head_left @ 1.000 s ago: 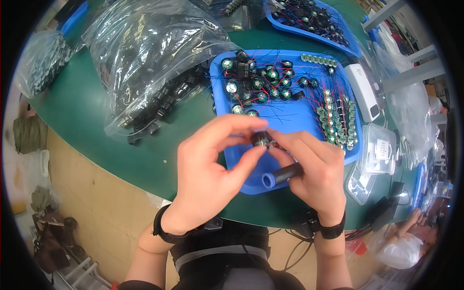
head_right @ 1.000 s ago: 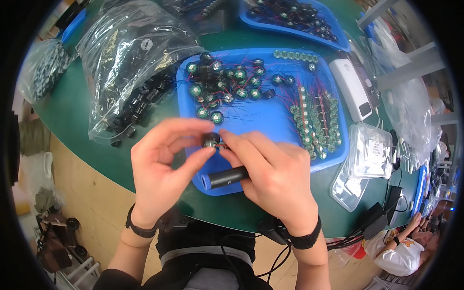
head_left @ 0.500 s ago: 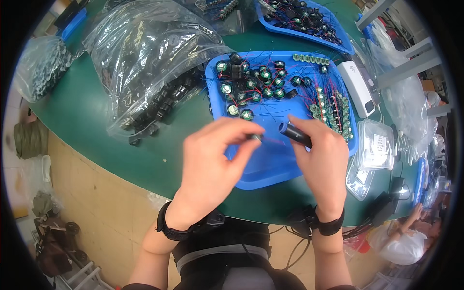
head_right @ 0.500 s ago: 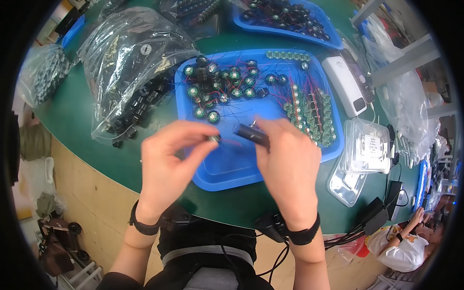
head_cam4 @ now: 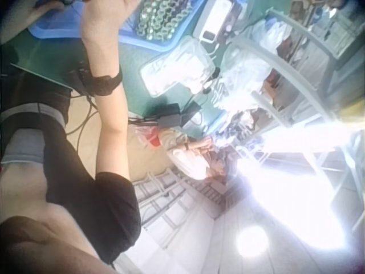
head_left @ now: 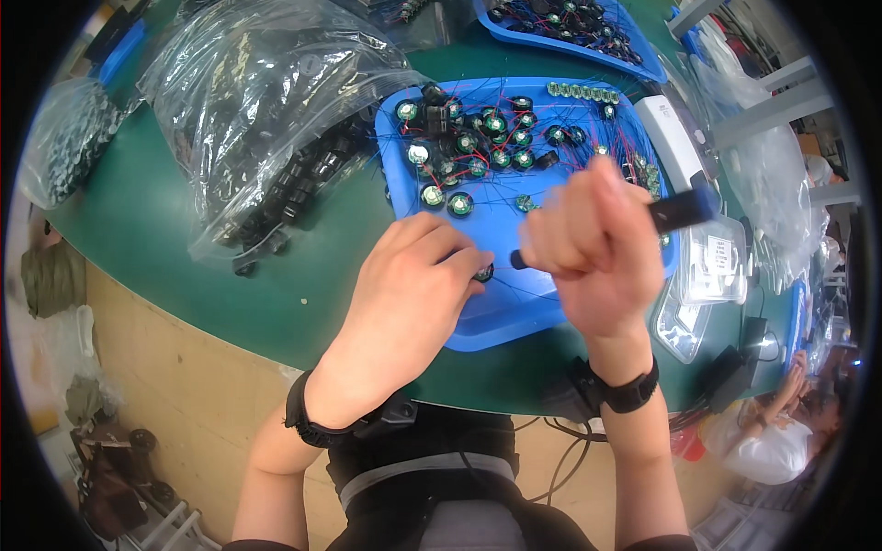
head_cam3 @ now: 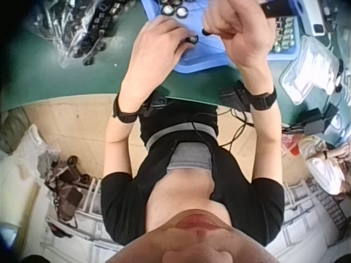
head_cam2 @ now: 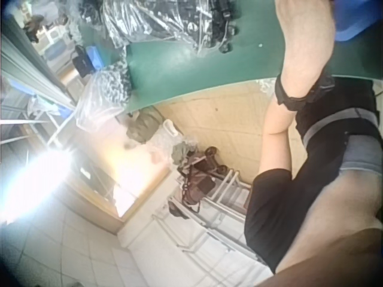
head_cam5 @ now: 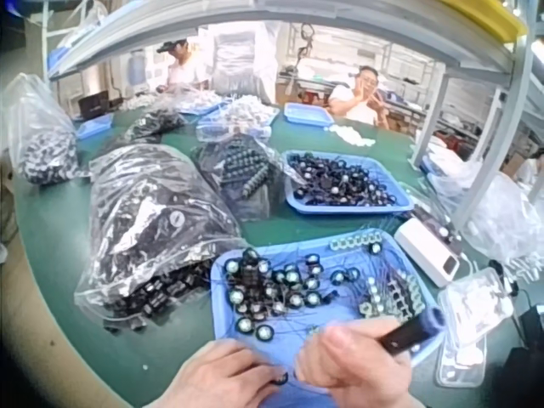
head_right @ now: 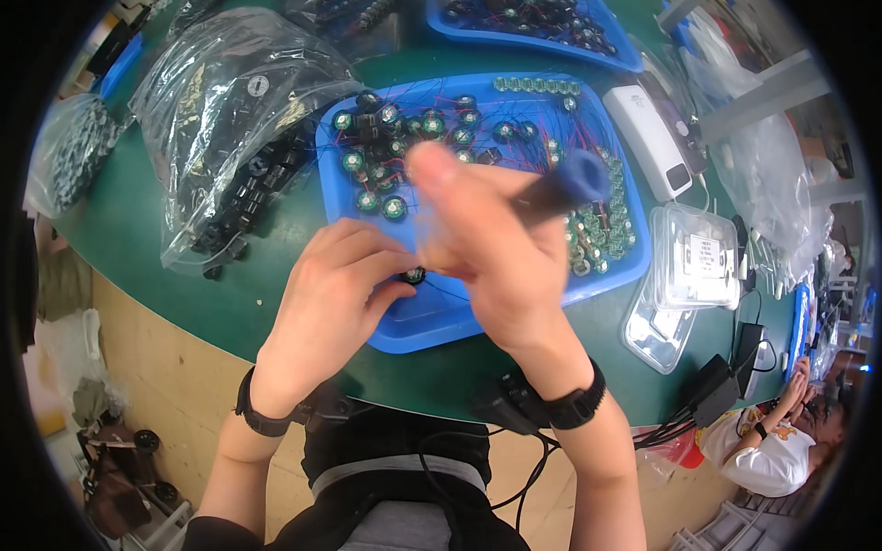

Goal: Assembling LED ring lights into black plastic housings at an industrial workbench.

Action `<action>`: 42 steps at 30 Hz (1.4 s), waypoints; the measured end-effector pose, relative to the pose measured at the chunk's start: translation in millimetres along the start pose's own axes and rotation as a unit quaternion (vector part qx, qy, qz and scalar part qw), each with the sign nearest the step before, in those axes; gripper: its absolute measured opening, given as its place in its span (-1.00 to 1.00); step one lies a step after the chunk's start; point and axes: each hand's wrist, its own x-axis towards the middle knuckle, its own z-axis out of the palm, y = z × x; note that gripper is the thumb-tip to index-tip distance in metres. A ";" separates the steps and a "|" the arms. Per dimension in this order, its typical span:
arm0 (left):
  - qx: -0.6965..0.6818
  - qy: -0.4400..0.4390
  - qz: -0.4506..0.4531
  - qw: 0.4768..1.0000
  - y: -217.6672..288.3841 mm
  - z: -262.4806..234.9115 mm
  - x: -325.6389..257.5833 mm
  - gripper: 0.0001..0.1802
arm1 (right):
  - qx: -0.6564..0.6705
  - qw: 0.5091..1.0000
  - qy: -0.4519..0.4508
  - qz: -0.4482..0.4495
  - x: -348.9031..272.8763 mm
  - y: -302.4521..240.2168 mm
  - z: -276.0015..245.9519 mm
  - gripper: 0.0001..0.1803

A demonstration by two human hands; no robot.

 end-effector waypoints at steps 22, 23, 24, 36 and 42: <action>-0.052 0.053 -0.055 0.996 -7.5 5.6 -7.6 -0.40 | -0.202 0.974 -0.102 0.018 -6.0 40.5 -1.8 -0.79; -0.058 0.049 -0.065 0.995 -7.8 5.2 -7.1 -0.40 | -0.210 0.972 -0.100 -0.022 -6.3 40.3 2.1 -0.76; -0.054 0.038 -0.065 0.996 -9.0 4.2 -7.1 -0.36 | -0.217 0.969 -0.097 -0.062 -7.1 43.2 7.4 -0.74; -0.049 0.036 -0.076 0.995 -5.9 5.6 -5.2 -0.31 | -0.252 0.946 -0.170 -0.110 -2.9 54.9 -3.0 -0.69; -0.097 0.025 -0.098 0.990 -3.8 3.1 -5.4 -0.36 | -0.013 0.997 -0.030 0.064 0.5 51.6 -3.0 -0.65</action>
